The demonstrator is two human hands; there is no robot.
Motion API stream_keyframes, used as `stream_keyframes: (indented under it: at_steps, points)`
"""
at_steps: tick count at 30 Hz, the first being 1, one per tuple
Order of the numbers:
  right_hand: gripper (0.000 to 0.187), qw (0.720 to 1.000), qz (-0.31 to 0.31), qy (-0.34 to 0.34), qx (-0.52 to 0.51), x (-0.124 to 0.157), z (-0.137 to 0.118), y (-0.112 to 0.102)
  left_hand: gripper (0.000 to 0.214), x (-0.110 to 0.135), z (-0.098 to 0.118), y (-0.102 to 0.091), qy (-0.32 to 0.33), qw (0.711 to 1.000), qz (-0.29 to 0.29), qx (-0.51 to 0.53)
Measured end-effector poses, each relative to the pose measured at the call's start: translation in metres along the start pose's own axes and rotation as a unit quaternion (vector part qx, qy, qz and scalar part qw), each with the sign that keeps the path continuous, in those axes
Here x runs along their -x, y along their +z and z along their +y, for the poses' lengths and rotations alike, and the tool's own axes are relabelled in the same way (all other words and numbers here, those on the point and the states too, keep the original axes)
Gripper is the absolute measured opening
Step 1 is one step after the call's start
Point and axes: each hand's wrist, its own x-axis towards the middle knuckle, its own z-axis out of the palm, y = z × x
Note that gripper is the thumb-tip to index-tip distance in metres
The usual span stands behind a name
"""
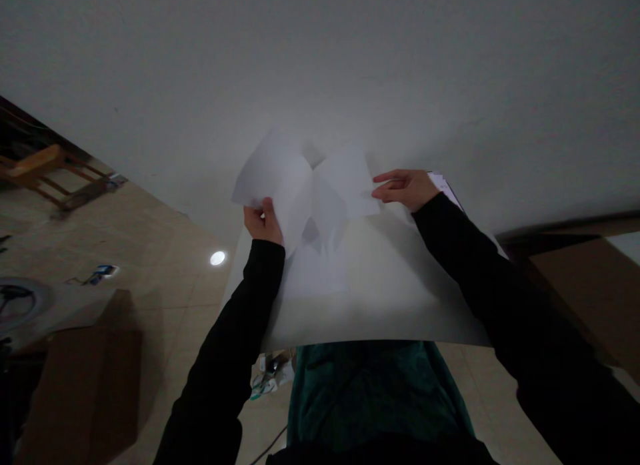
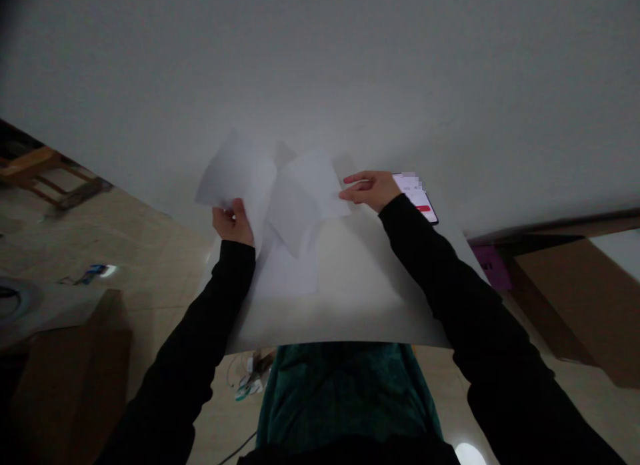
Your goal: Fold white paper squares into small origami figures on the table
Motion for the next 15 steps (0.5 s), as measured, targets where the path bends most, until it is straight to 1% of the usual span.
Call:
stream_keyframes:
  at_steps: [2,4,6,7,9,10,12,13,15]
  points:
    - [0.037,0.996,-0.016,0.033,-0.081,0.000,0.017,0.022,0.034,-0.002,0.004,-0.003,-0.002,1.000,0.009,-0.003]
    - [0.035,0.985,-0.047,0.064,-0.154,0.001,0.032,0.043,0.032,-0.001,0.007,-0.004,-0.013,1.000,-0.016,0.007]
    - [0.038,0.977,-0.048,0.076,-0.192,0.002,0.040,0.059,0.032,0.002,0.008,-0.002,-0.044,0.996,-0.075,0.024]
    - [0.041,0.977,-0.043,0.076,-0.195,0.002,0.043,0.063,0.033,0.004,0.008,0.001,-0.067,0.991,-0.111,0.035]
    - [0.049,0.978,-0.008,0.072,-0.197,0.000,0.045,0.068,0.038,0.008,0.008,0.006,-0.116,0.975,-0.174,0.070]
    - [0.052,0.977,0.011,0.071,-0.201,-0.002,0.045,0.069,0.041,0.011,0.008,0.009,-0.134,0.969,-0.186,0.095]
    - [0.051,0.971,0.035,0.076,-0.222,-0.004,0.043,0.070,0.047,0.013,0.009,0.013,-0.155,0.961,-0.181,0.140]
    - [0.048,0.968,0.031,0.080,-0.237,-0.004,0.041,0.071,0.049,0.013,0.010,0.014,-0.161,0.960,-0.171,0.151]
    - [0.044,0.960,-0.005,0.088,-0.266,-0.001,0.036,0.078,0.050,0.012,0.012,0.015,-0.172,0.961,-0.165,0.140]
